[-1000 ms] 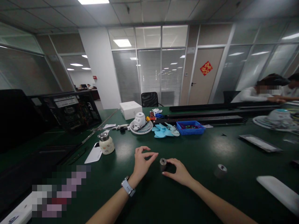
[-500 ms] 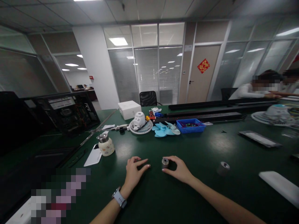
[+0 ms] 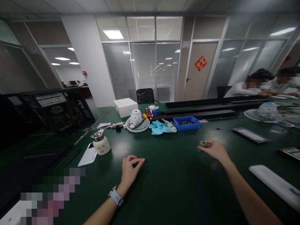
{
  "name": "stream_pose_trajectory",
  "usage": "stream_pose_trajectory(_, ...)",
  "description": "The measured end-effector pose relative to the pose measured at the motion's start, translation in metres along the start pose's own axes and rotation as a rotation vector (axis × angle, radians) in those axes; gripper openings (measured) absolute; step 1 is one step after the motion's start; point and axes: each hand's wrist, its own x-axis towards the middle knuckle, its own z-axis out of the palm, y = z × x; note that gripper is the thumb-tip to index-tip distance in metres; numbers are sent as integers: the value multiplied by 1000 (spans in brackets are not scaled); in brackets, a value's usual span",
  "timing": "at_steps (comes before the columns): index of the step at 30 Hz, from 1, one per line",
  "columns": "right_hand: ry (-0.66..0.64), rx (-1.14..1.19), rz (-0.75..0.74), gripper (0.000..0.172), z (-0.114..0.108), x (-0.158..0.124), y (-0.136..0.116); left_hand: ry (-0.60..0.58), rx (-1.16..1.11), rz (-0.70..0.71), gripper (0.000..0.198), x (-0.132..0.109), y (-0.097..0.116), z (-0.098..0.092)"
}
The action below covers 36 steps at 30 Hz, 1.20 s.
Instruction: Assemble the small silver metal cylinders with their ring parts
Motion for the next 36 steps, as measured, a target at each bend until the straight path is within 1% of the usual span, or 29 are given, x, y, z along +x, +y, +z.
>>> stream_pose_trajectory(2,-13,-129,47,35,1,9,17,-2,2,7,34,0,1,0)
stream_pose_trajectory(4,-49,-192,77,30,2,14,27,-8,7,8,34,-1,1,-1)
stream_pose_trajectory(6,-79,-204,96,29,0,15,30,-15,12,5,34,-1,1,-1)
stream_pose_trajectory(7,-78,-203,100,34,-3,14,27,-14,13,3,35,-1,1,-1)
stream_pose_trajectory(8,-53,-205,93,40,-7,11,20,-9,13,2,36,-1,1,-1)
stream_pose_trajectory(9,8,-207,65,47,-11,6,10,-3,10,4,36,-1,1,-1)
stream_pose_trajectory(10,103,-202,10,52,-14,-2,-4,6,4,6,37,-1,0,0)
stream_pose_trajectory(11,210,-185,-76,55,-14,-12,-22,18,-2,7,38,-1,-1,0)
stream_pose_trajectory(12,308,-157,-192,52,-11,-24,-42,31,-10,7,38,0,-1,0)
stream_pose_trajectory(13,354,-107,-318,48,-4,-39,-63,40,-18,6,39,0,-2,1)
stream_pose_trajectory(14,288,-48,-458,45,8,-54,-84,47,-25,3,39,0,-2,1)
stream_pose_trajectory(15,144,10,-585,41,23,-69,-103,53,-30,-1,39,1,-2,1)
stream_pose_trajectory(16,-19,63,-664,39,42,-83,-119,56,-33,-4,38,1,-2,1)
stream_pose_trajectory(17,-176,100,-694,41,61,-95,-131,56,-35,-5,38,1,-2,1)
stream_pose_trajectory(18,-278,116,-690,43,80,-106,-140,56,-37,-5,37,1,-1,1)
stream_pose_trajectory(19,-336,111,-681,44,98,-113,-147,59,-39,-3,36,1,-1,1)
stream_pose_trajectory(20,-365,96,-664,44,113,-118,-151,64,-43,0,35,1,-1,1)
stream_pose_trajectory(22,-360,47,-633,44,134,-122,-156,73,-51,10,35,1,-2,1)
stream_pose_trajectory(24,-337,11,-596,45,144,-122,-162,78,-53,20,34,0,-3,2)
stream_pose_trajectory(26,-325,6,-566,39,147,-121,-168,76,-49,25,33,0,-4,2)
stream_pose_trajectory(28,-320,25,-558,29,143,-121,-171,75,-44,28,32,0,-5,2)
stream_pose_trajectory(30,-297,62,-569,25,127,-116,-166,74,-43,25,33,0,-6,3)
stream_pose_trajectory(31,-267,77,-579,25,114,-111,-160,71,-43,22,34,0,-6,3)
stream_pose_trajectory(33,-169,94,-591,28,79,-95,-138,60,-44,12,34,0,-7,3)
stream_pose_trajectory(34,-104,87,-583,31,59,-84,-122,53,-44,7,35,1,-7,3)
stream_pose_trajectory(36,26,72,-502,36,20,-60,-84,43,-44,2,35,1,-8,4)
